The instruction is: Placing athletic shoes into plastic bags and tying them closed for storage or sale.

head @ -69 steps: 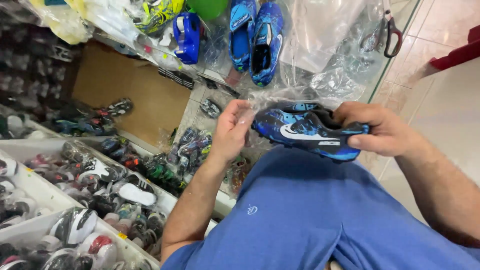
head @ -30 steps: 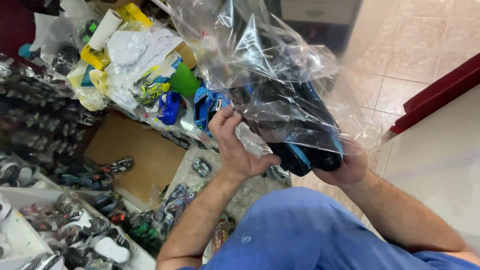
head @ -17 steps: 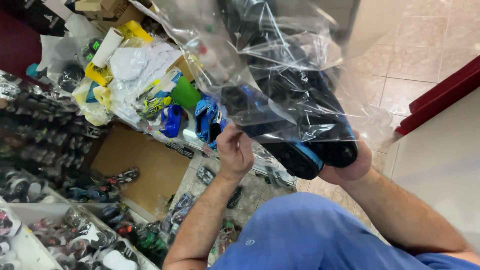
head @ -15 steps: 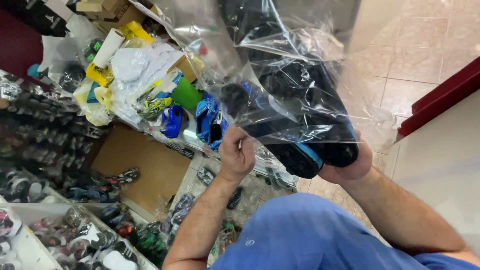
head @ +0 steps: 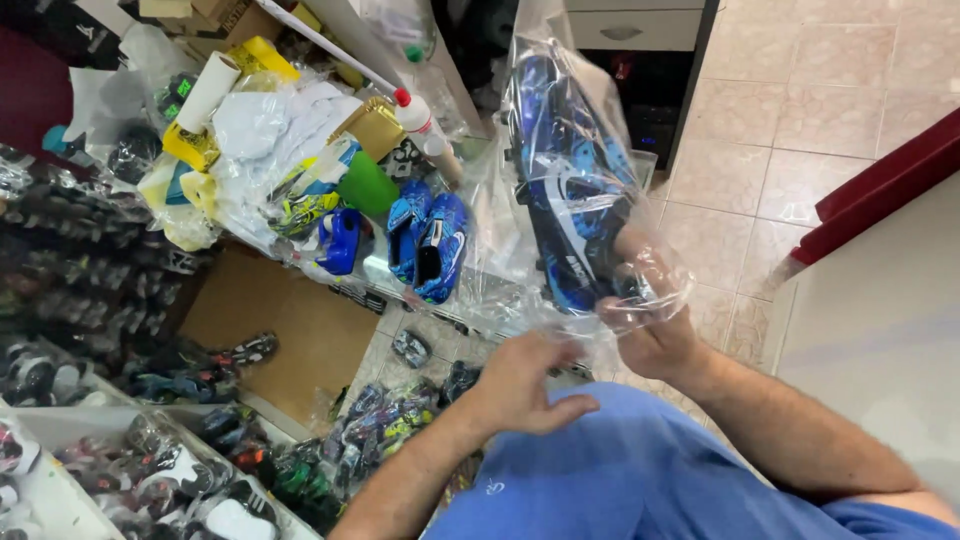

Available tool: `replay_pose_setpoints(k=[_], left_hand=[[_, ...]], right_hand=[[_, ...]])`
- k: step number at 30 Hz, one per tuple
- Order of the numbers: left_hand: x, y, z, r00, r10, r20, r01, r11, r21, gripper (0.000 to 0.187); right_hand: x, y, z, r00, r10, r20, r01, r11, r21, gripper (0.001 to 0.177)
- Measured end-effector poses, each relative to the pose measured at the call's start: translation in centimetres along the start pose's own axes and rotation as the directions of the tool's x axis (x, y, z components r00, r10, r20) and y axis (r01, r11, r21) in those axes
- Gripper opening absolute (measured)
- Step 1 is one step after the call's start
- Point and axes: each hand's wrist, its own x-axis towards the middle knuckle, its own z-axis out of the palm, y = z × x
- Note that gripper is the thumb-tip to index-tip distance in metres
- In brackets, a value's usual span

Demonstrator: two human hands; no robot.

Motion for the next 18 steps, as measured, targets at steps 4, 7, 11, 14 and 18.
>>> replay_pose_setpoints(k=[4,7,11,14,18], left_hand=[[0.0,-0.7,-0.8,0.864,-0.243,-0.440,0.113,0.947,-0.301,0.086],[1.0,-0.5,-1.5,0.850,-0.060,-0.524,0.169,0.972,0.163,0.092],[0.3,-2.2,0.6,0.911,0.093,-0.402,0.093,0.903,0.419,0.052],[0.5,-1.8,0.7,0.922,0.090,-0.376,0.098,0.887,0.452,0.031],[1.0,-0.5,0.2,0.936,0.156,-0.316,0.050,0.828,0.558,0.013]], right_hand=[[0.6,-1.2,-1.2,0.980,-0.110,0.168,0.149,0.959,-0.242,0.042],[-2.0,0.1,-1.1,0.975,-0.058,0.212,0.130,0.930,-0.343,0.041],[-4.2,1.0,-0.7,0.968,0.060,0.245,0.037,0.928,-0.372,0.040],[-5.5,2.6,-1.0,0.968,0.050,0.245,0.059,0.907,-0.417,0.041],[-6.2,2.9,-2.0,0.948,0.155,0.277,0.021,0.840,-0.541,0.035]])
